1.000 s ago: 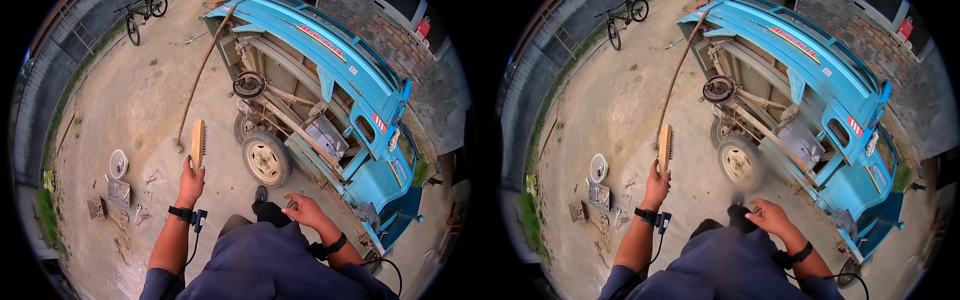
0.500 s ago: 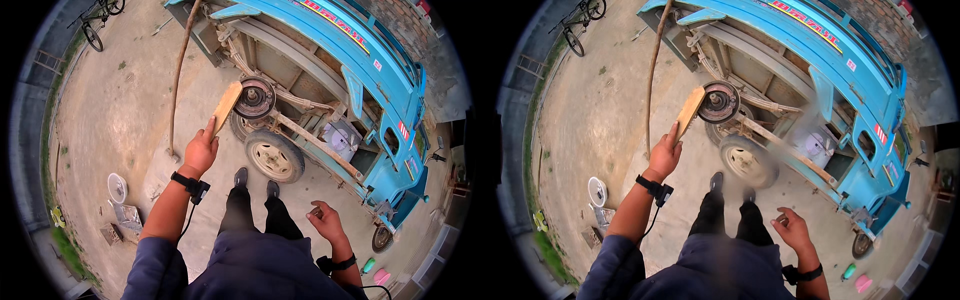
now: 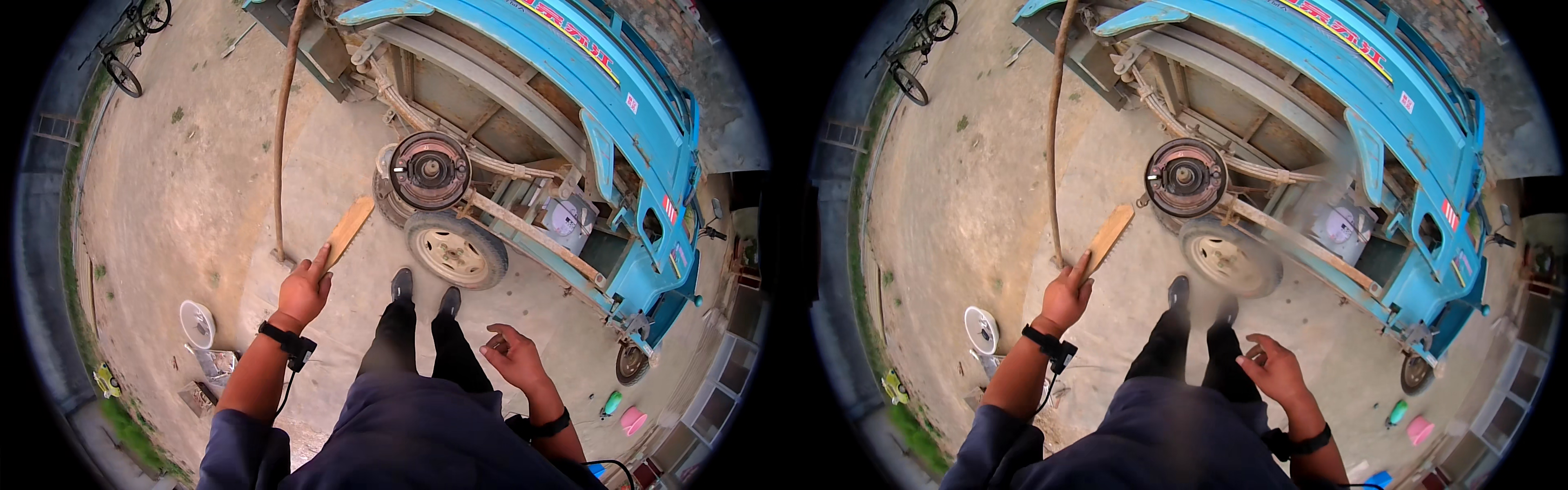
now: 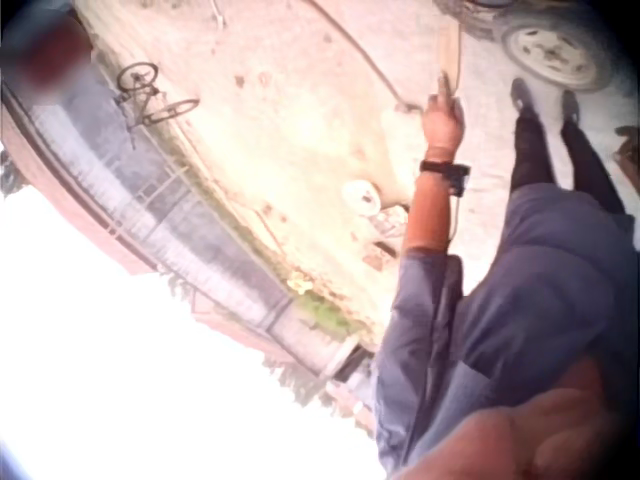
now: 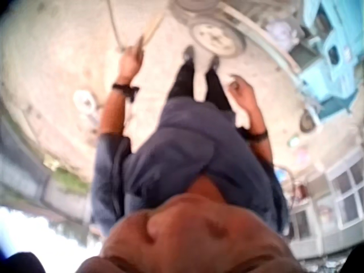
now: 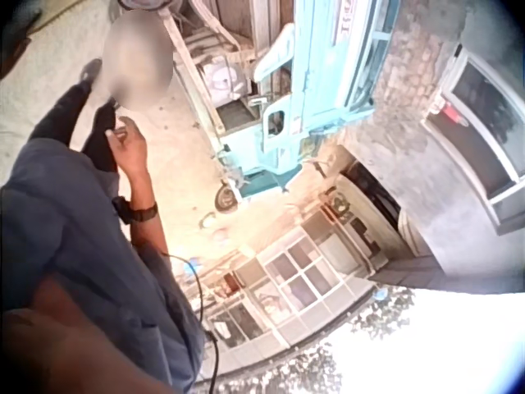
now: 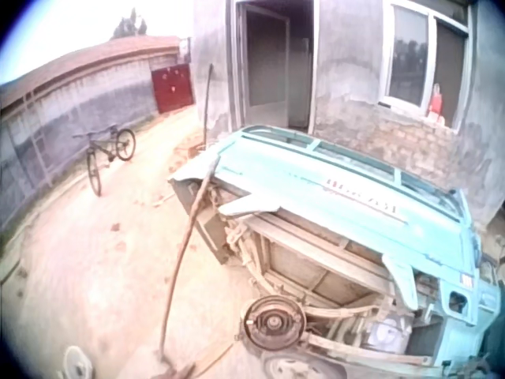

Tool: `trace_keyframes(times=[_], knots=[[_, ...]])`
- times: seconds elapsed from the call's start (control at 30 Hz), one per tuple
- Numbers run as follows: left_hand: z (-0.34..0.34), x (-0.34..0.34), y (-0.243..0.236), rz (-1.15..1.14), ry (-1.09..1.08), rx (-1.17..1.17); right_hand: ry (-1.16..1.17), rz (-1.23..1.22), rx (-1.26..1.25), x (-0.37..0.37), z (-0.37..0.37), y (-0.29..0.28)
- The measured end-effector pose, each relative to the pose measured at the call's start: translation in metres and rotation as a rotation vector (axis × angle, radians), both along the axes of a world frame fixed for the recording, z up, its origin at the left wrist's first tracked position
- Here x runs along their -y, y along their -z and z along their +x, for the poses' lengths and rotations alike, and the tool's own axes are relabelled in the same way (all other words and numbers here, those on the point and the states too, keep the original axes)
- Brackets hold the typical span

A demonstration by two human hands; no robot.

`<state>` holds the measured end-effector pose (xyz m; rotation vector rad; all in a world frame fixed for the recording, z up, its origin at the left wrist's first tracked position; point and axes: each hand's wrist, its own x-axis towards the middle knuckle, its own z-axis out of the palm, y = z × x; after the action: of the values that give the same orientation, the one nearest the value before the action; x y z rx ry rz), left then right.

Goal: The person removes a wheel from a light blue three-wheeled vehicle, inspects the brake drum and internal components, and uses a brush to clean the brake assembly. The person handles the wheel, brake drum, and brush, then walks around the yard.

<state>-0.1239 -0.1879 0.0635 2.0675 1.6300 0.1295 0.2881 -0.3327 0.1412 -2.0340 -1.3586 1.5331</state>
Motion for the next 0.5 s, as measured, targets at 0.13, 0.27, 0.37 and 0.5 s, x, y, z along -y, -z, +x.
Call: trace_keyframes(times=[0.13,0.27,0.37,0.5], knots=[[0.013,0.006,-0.025,0.078,-0.132,0.16,-0.017,-0.028,0.045,0.002,0.008,0.012],[0.101,-0.069,-0.027,0.123,-0.206,0.275,-0.01,-0.008,-0.003,-0.018,0.001,0.001],[0.116,-0.041,-0.005,0.09,-0.269,0.272,-0.009,-0.035,-0.014,-0.026,0.004,-0.004],[0.084,0.034,-0.025,0.024,-0.173,0.162,-0.015,-0.026,-0.015,-0.016,0.011,0.007]])
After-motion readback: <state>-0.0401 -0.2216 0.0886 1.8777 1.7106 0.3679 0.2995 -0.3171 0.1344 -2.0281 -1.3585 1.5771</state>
